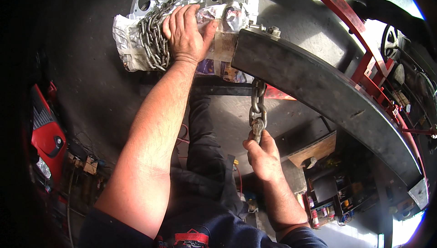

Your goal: The person secures a wrapped engine block to a red engine hoist using a metal chain. They wrap the chain around the engine, attach the hook to the hoist, and adjust the chain to ensure the load is stable.

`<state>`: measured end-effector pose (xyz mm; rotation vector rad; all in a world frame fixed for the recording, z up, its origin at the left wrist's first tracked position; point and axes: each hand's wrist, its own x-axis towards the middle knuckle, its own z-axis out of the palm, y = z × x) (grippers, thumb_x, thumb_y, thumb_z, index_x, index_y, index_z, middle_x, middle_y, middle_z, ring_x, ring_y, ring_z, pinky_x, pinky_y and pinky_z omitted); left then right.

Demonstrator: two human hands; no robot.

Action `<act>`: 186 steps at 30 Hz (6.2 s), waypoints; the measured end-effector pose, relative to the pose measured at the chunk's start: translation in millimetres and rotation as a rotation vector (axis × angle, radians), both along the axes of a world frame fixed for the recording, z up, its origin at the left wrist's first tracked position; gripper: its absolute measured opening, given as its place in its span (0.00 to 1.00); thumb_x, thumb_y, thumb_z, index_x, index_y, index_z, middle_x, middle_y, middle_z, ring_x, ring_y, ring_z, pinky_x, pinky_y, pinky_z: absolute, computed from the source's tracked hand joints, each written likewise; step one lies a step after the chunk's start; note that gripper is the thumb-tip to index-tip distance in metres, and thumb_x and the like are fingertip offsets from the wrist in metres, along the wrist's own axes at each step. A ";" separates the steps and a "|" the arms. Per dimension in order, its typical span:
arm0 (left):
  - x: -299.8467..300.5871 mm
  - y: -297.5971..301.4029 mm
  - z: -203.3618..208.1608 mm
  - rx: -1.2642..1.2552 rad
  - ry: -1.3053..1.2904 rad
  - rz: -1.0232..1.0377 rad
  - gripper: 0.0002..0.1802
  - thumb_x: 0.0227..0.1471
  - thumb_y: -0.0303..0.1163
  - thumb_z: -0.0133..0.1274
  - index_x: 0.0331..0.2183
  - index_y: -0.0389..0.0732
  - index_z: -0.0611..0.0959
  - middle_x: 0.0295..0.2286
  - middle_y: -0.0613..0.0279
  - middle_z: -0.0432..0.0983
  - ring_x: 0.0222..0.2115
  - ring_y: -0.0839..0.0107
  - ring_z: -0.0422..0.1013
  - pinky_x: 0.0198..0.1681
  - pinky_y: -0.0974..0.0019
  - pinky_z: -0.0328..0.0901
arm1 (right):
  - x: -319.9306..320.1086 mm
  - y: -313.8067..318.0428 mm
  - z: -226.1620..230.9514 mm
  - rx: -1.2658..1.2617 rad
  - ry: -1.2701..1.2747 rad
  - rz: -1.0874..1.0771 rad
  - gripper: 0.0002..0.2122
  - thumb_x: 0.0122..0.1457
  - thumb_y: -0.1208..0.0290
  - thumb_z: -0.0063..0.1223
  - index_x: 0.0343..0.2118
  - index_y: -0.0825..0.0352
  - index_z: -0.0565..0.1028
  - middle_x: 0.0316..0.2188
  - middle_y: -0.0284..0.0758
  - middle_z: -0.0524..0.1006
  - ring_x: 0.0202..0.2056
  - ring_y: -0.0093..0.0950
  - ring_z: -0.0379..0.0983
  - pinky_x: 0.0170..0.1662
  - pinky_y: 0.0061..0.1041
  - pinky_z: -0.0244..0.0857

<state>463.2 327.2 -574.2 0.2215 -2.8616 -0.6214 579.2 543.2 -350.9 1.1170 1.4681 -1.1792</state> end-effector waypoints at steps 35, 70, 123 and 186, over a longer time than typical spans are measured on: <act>0.1 1.2 -6.2 0.028 0.005 0.000 0.36 0.50 0.62 0.50 0.48 0.42 0.74 0.47 0.57 0.70 0.54 0.58 0.60 0.62 0.48 0.42 | -7.5 -13.2 29.4 -0.044 0.015 0.053 0.08 0.54 0.73 0.54 0.34 0.68 0.68 0.23 0.26 0.69 0.25 0.17 0.64 0.29 0.21 0.61; 0.7 1.9 -1.9 0.102 -0.010 0.011 0.35 0.50 0.59 0.50 0.49 0.40 0.73 0.48 0.55 0.68 0.56 0.55 0.58 0.62 0.47 0.42 | 15.8 -126.6 15.5 -0.026 0.114 -0.786 0.04 0.55 0.73 0.48 0.33 0.63 0.68 0.26 0.28 0.66 0.28 0.21 0.63 0.32 0.24 0.59; 77.4 -600.7 304.3 -0.018 -1.032 -0.469 0.19 0.53 0.41 0.56 0.41 0.37 0.83 0.36 0.51 0.81 0.40 0.61 0.77 0.46 0.62 0.69 | 21.6 -195.9 -29.5 0.432 0.270 -0.298 0.21 0.55 0.53 0.52 0.38 0.70 0.78 0.31 0.42 0.79 0.33 0.32 0.76 0.38 0.34 0.68; -60.3 -160.1 154.7 0.291 -0.932 -1.053 0.21 0.48 0.23 0.58 0.47 0.31 0.78 0.40 0.52 0.81 0.41 0.67 0.77 0.48 0.66 0.69 | -44.7 -335.4 -58.8 0.622 0.745 -0.696 0.21 0.60 0.72 0.51 0.57 0.67 0.69 0.47 0.46 0.71 0.50 0.41 0.70 0.54 0.33 0.64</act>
